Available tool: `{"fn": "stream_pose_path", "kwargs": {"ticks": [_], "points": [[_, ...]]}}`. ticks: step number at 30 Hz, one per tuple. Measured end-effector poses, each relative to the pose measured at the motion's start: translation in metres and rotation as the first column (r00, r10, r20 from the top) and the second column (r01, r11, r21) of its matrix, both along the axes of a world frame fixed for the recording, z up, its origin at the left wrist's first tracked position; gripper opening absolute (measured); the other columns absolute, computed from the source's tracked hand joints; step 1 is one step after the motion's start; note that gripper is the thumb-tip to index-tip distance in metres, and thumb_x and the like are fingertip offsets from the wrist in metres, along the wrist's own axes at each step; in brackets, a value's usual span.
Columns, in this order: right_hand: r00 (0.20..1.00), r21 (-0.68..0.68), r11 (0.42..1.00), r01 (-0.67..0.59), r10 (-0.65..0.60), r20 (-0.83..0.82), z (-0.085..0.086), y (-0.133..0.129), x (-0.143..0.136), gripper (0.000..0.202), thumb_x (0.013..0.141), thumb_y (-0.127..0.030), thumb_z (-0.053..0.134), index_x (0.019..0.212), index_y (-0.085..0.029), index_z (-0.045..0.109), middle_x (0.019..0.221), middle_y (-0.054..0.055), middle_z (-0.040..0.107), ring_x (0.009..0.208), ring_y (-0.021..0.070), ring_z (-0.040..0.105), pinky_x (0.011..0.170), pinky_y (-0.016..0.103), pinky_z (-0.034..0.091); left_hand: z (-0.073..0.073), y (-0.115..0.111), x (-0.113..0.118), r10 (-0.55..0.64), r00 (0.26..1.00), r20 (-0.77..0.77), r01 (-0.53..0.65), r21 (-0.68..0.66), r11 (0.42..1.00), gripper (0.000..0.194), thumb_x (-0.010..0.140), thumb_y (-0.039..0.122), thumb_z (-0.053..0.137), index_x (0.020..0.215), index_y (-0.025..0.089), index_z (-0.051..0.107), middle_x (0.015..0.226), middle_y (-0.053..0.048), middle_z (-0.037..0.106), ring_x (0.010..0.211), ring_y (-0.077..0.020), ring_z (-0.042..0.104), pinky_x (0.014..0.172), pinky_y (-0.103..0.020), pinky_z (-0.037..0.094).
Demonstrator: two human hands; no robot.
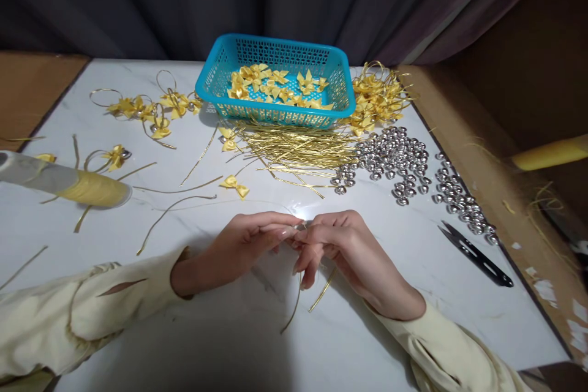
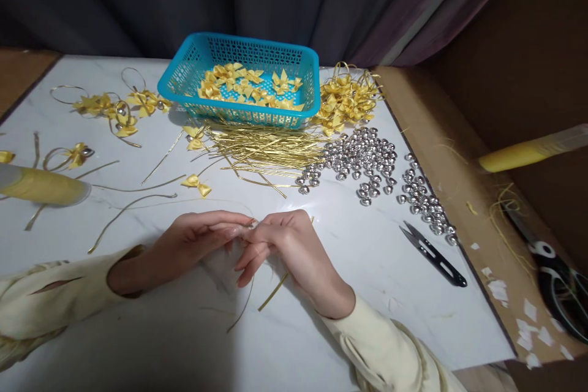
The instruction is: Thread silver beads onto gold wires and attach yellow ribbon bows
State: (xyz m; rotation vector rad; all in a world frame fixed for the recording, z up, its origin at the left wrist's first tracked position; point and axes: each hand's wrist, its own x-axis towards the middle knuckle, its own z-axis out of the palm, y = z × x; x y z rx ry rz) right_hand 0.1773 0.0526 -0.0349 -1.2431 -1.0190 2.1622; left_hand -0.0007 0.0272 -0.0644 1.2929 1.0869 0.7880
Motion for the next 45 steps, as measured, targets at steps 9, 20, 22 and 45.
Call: {"fn": "stream_pose_path", "kwargs": {"ticks": [9, 20, 22, 45], "points": [[1.000, 0.008, 1.000, 0.001, -0.001, -0.030, -0.0015, -0.0015, 0.0024, 0.028, 0.074, -0.012, 0.057, 0.047, -0.012, 0.065, 0.047, 0.006, 0.066, 0.041, 0.0165, 0.063, 0.079, 0.033, 0.048, -0.0024, 0.0000, 0.0027, 0.076, 0.997, 0.010, -0.075, -0.032, 0.997, 0.022, 0.086, 0.028, 0.056, 0.095, 0.012, 0.068, 0.082, -0.005, 0.073, 0.054, -0.0100, 0.059, 0.054, -0.021, 0.050], [0.999, -0.021, 1.000, 0.007, -0.008, -0.039, -0.0028, 0.0012, -0.0003, 0.028, 0.072, -0.009, 0.051, 0.047, -0.013, 0.065, 0.046, 0.005, 0.066, 0.043, 0.0168, 0.063, 0.076, 0.034, 0.049, -0.0034, -0.0014, 0.0020, 0.041, 0.998, 0.055, -0.040, -0.008, 0.999, 0.021, 0.086, 0.028, 0.058, 0.092, 0.013, 0.072, 0.090, -0.008, 0.072, 0.059, -0.0116, 0.058, 0.057, -0.023, 0.051], [0.999, -0.016, 1.000, 0.003, -0.003, -0.043, -0.0038, 0.0011, 0.0000, 0.028, 0.071, -0.008, 0.051, 0.048, -0.013, 0.066, 0.046, 0.005, 0.066, 0.042, 0.0164, 0.063, 0.075, 0.033, 0.049, -0.0027, -0.0012, 0.0021, 0.032, 0.998, 0.054, -0.031, -0.008, 0.999, 0.022, 0.087, 0.029, 0.058, 0.092, 0.014, 0.072, 0.089, -0.008, 0.073, 0.060, -0.0120, 0.058, 0.057, -0.023, 0.051], [0.997, 0.020, 1.000, -0.011, 0.013, -0.078, -0.0056, 0.0005, -0.0006, 0.028, 0.075, -0.013, 0.058, 0.049, -0.014, 0.068, 0.046, 0.003, 0.065, 0.043, 0.0165, 0.064, 0.079, 0.035, 0.050, -0.0025, -0.0009, 0.0018, 0.031, 0.999, 0.008, -0.031, -0.018, 0.999, 0.027, 0.087, 0.035, 0.056, 0.092, 0.014, 0.072, 0.085, -0.006, 0.071, 0.059, -0.0115, 0.058, 0.057, -0.022, 0.050]]}}
